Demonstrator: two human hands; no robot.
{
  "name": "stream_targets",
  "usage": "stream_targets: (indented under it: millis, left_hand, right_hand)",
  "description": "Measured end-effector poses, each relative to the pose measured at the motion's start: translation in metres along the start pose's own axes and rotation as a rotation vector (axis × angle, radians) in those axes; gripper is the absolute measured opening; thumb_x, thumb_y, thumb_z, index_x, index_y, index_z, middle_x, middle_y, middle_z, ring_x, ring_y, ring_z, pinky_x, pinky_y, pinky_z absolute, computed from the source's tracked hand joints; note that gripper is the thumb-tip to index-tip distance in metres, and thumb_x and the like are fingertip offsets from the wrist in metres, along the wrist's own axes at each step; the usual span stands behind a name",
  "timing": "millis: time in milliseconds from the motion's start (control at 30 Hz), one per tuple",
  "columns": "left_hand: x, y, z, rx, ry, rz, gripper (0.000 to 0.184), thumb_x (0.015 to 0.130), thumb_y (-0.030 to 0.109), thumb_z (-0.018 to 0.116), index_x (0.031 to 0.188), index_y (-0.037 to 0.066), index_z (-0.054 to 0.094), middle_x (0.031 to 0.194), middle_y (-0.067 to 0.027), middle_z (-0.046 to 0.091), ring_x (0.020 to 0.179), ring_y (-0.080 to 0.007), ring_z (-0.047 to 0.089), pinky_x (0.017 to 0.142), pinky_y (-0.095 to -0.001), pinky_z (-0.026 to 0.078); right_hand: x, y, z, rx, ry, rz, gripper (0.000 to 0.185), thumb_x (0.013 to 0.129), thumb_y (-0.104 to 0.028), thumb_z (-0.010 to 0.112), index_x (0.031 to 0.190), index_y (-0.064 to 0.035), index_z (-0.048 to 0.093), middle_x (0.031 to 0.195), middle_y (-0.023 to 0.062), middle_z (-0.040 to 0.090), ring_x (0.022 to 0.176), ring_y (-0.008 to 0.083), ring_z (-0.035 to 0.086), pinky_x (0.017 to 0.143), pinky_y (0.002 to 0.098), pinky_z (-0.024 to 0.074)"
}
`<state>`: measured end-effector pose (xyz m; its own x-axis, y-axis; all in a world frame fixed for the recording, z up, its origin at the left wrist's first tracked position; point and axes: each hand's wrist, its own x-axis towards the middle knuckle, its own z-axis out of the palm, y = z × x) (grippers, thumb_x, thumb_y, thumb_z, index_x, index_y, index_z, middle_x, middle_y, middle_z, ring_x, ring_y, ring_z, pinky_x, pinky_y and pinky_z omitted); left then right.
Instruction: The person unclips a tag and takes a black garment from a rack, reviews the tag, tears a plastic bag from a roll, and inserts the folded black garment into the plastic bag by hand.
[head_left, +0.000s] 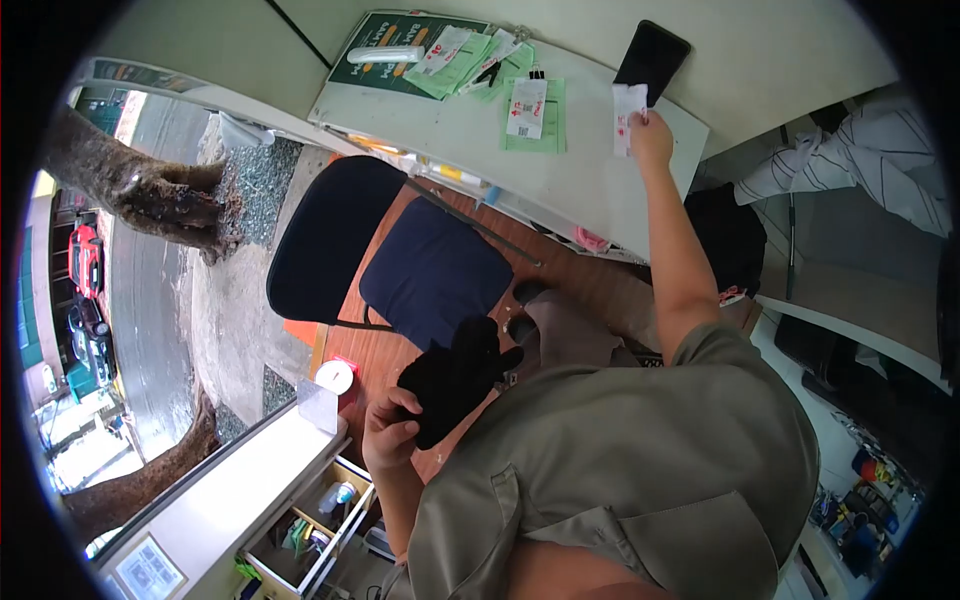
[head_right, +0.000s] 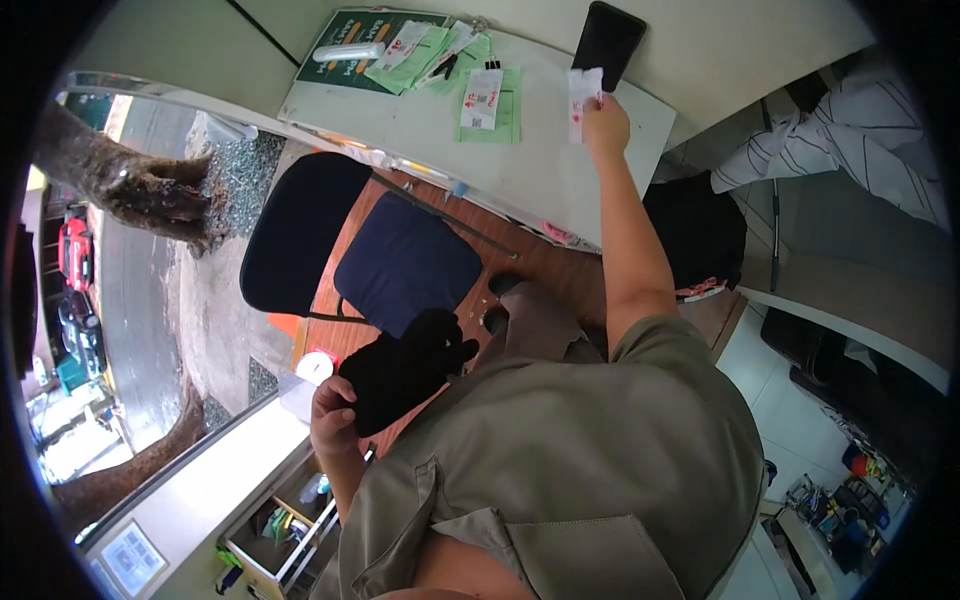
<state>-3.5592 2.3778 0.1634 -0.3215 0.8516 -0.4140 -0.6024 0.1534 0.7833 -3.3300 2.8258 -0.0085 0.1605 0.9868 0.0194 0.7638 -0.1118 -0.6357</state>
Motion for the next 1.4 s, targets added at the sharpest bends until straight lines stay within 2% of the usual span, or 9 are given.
stream_targets:
  millis: [133,267,433,867,933,1000,1200,1267,1400]
  left_hand:
    - [-0.024,-0.012,-0.017,0.004,-0.062,0.043,0.026,0.054,0.001,0.061,0.079,-0.001,0.052,0.076,-0.0045,0.051,0.071,-0.0114,0.047,0.063,-0.0203,0.034]
    - [-0.035,-0.032,-0.024,-0.041,-0.047,-0.010,0.025,0.054,0.002,0.060,0.077,-0.001,0.053,0.077,-0.0049,0.052,0.073,-0.0125,0.048,0.067,-0.0210,0.035]
    - [-0.039,-0.038,-0.002,-0.006,-0.055,-0.056,0.026,0.054,0.001,0.060,0.079,0.000,0.054,0.080,-0.0058,0.052,0.076,-0.0141,0.049,0.070,-0.0217,0.035]
    - [-0.010,-0.049,0.098,0.020,0.010,-0.117,0.021,0.061,-0.003,0.053,0.081,0.001,0.054,0.079,-0.0037,0.051,0.074,-0.0116,0.049,0.065,-0.0203,0.038]
    - [0.001,-0.057,0.120,0.067,0.049,-0.147,0.018,0.065,-0.004,0.050,0.082,0.001,0.054,0.079,-0.0029,0.052,0.070,-0.0095,0.049,0.062,-0.0195,0.038]
    - [0.011,-0.064,0.143,0.844,0.171,-0.048,0.017,0.067,-0.002,0.050,0.083,0.001,0.055,0.078,-0.0024,0.054,0.069,-0.0085,0.049,0.061,-0.0202,0.039]
    - [0.010,-0.047,0.175,1.047,-0.126,0.107,0.017,0.067,-0.005,0.053,0.083,0.001,0.054,0.073,0.0007,0.054,0.067,-0.0074,0.052,0.057,-0.0206,0.041]
    - [-0.001,-0.035,0.178,0.736,0.047,-0.017,0.021,0.067,-0.007,0.053,0.085,0.002,0.050,0.072,-0.0003,0.054,0.065,-0.0066,0.053,0.054,-0.0186,0.041]
    - [-0.021,-0.025,0.167,0.532,0.112,0.208,0.037,0.066,-0.007,0.058,0.096,0.005,0.040,0.082,-0.0022,0.055,0.071,-0.0074,0.054,0.055,-0.0202,0.044]
  right_hand:
    - [-0.041,0.001,-0.044,1.290,-0.566,0.243,0.020,0.083,-0.027,0.047,0.081,-0.0079,0.053,0.090,0.0083,0.055,0.085,0.0213,0.054,0.070,0.0396,0.0445]
    - [-0.106,0.046,-0.070,1.733,-1.122,0.136,0.015,0.083,-0.024,0.047,0.084,-0.0098,0.051,0.092,0.0077,0.052,0.087,0.0246,0.052,0.078,0.0392,0.0430]
    - [-0.128,0.069,-0.092,1.875,-1.077,0.188,0.018,0.084,-0.024,0.046,0.085,-0.0076,0.052,0.093,0.0101,0.053,0.086,0.0269,0.054,0.076,0.0411,0.0444]
    - [-0.184,0.047,-0.106,1.151,-1.687,0.618,0.013,0.076,-0.012,0.056,0.085,-0.0026,0.055,0.079,0.0078,0.058,0.074,0.0208,0.058,0.067,0.0333,0.0478]
    - [-0.184,0.036,-0.114,1.015,-1.808,0.496,0.014,0.074,-0.008,0.059,0.085,-0.0015,0.056,0.084,0.0072,0.058,0.076,0.0168,0.058,0.069,0.0266,0.0464]
    - [-0.179,0.017,-0.126,0.939,-1.963,0.254,0.016,0.072,-0.010,0.062,0.084,-0.0016,0.057,0.087,0.0078,0.059,0.077,0.0159,0.057,0.070,0.0251,0.0451]
    - [-0.188,-0.057,-0.128,1.003,-1.729,-1.186,0.009,0.068,-0.007,0.064,0.074,-0.0010,0.059,0.083,0.0059,0.059,0.074,0.0111,0.056,0.068,0.0242,0.0444]
    - [-0.181,-0.084,-0.136,0.600,-2.356,-0.761,0.010,0.066,-0.006,0.065,0.069,-0.0005,0.058,0.074,0.0062,0.059,0.070,0.0101,0.056,0.065,0.0242,0.0450]
    - [-0.183,-0.127,-0.164,0.540,-2.501,-0.590,0.008,0.065,-0.001,0.064,0.067,0.0006,0.056,0.066,0.0028,0.059,0.065,0.0061,0.054,0.061,0.0213,0.0435]
